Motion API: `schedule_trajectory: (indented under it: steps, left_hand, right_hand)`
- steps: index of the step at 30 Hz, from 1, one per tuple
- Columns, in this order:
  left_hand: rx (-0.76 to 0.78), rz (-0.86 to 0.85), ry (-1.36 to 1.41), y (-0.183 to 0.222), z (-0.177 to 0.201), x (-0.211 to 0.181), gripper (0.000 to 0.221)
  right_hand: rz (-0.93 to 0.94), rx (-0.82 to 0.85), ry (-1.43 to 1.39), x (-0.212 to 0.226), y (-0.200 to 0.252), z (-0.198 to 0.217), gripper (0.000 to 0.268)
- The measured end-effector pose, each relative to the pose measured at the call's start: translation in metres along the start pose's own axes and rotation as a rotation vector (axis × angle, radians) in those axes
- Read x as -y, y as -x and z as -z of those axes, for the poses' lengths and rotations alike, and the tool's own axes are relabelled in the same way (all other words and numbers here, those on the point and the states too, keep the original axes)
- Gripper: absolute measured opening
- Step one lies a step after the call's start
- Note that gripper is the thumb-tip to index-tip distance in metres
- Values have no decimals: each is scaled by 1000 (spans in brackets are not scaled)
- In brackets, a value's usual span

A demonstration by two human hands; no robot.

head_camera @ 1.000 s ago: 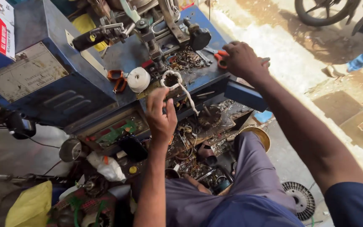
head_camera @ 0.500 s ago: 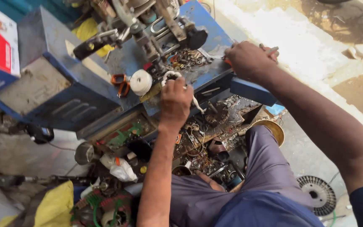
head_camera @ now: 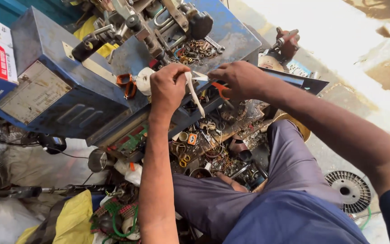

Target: The person sits at a cluttered repair bench and wraps white tape around the slots of a motor stator, pressing the windings and turning the stator as they work. They use scissors to cut the tape and handle small components and parts on the bench.

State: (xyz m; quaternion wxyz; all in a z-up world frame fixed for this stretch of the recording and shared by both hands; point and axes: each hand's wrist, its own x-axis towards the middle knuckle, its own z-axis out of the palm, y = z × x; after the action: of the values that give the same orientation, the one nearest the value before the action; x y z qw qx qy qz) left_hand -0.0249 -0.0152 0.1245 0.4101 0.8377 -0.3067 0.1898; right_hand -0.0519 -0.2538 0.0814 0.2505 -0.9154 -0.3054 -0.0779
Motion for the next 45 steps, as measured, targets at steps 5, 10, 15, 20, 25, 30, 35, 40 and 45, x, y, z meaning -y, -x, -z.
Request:
schedule_trajectory:
  steps: [5, 10, 15, 20, 25, 30, 35, 40, 45]
  left_hand:
    - [48, -51, -42, 2, -4, -3, 9]
    - [62, -92, -153, 7, -17, -4, 5]
    - [8, -97, -194, 14, -27, -5, 6]
    - [-4, -92, -186, 15, -33, -3, 6]
    - [-22, -100, -167, 14, -35, -3, 7]
    - [-85, -93, -135, 19, -38, -3, 7]
    - [-107, -87, -84, 22, -38, -1, 9]
    - [-144, -106, -68, 24, -41, -5, 8]
    - [-148, -191, -35, 27, -49, -23, 7]
  right_hand:
    - [20, 8, -29, 10, -15, -13, 49]
    - [49, -36, -61, 9, -24, -21, 56]
    - [46, -94, -96, 19, -23, -16, 54]
    - [33, -93, -113, 5, -24, -24, 49]
    - [53, -114, -147, 9, -26, -20, 50]
    - [30, -105, -162, -4, -28, -36, 37]
    - [40, -104, -152, 8, -27, -25, 37]
    - [110, -180, -226, 7, -28, -27, 49]
    - [64, -215, -261, -4, -36, -37, 54]
